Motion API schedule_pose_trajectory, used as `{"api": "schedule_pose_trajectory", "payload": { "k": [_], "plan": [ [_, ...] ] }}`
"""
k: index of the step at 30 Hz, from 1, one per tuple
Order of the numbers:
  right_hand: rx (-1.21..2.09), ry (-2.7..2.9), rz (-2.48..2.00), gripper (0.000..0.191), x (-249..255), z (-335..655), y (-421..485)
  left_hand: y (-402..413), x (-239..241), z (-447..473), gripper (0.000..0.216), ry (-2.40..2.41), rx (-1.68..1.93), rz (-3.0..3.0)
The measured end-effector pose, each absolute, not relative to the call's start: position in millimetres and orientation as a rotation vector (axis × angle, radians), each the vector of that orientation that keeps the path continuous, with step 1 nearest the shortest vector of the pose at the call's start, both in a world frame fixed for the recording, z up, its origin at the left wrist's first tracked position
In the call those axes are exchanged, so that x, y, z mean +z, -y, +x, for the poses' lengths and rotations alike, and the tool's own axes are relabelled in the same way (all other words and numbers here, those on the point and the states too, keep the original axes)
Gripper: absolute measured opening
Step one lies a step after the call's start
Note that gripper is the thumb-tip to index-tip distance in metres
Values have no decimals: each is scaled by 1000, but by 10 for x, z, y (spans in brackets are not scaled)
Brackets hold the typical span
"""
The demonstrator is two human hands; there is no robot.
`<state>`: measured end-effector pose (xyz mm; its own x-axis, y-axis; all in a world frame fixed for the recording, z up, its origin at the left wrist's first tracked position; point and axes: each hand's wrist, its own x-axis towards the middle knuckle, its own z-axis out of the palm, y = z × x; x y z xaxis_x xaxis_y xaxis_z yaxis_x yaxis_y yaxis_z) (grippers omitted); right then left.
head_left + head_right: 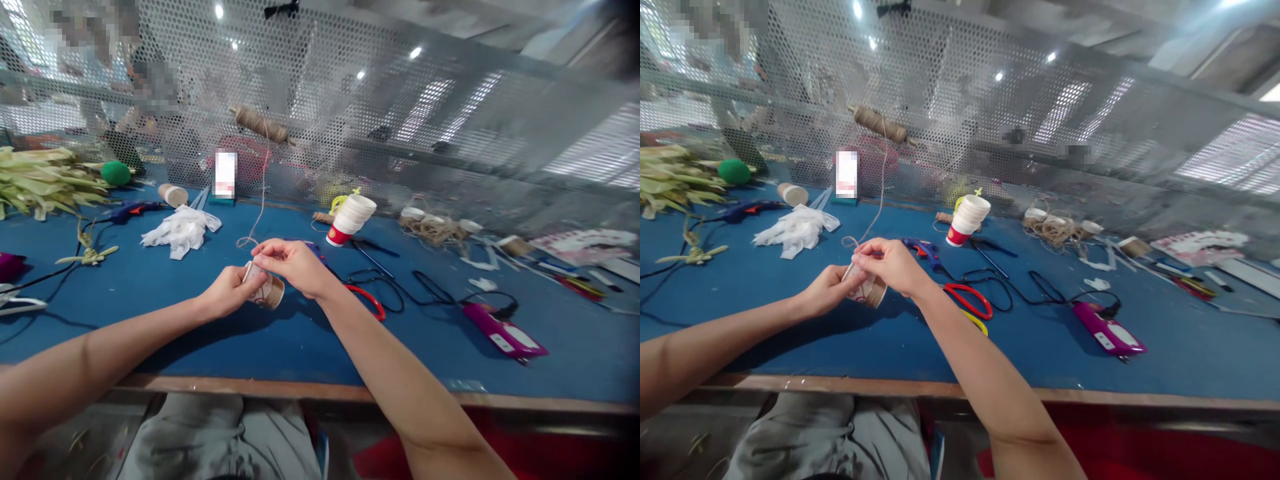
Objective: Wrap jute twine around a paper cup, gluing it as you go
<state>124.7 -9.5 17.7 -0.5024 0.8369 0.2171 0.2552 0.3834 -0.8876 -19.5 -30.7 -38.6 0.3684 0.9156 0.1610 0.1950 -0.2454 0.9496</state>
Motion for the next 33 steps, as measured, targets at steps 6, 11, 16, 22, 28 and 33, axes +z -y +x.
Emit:
{"api": "schedule_pose_trajectory", "payload": {
  "k": [6,11,16,22,28,33],
  "plan": [
    [880,1813,-925,14,218,1409,191,295,-309,-157,47,-950,1001,1290],
    [835,1826,-958,15,170,1424,173,328,-285,-131,45,-977,987,1246],
    [823,1822,-1036,17,118,1413,127,342,-310,-141,44,-982,974,1304],
    [837,1819,-1121,20,84,1403,109,354,-332,-149,44,-941,1006,1336],
    [905,1802,-1154,25,49,1394,108,374,-370,-173,43,-910,1048,1352],
    [1016,1760,-1161,25,47,1381,113,376,-395,-184,43,-879,1067,1356]
  ]
}}
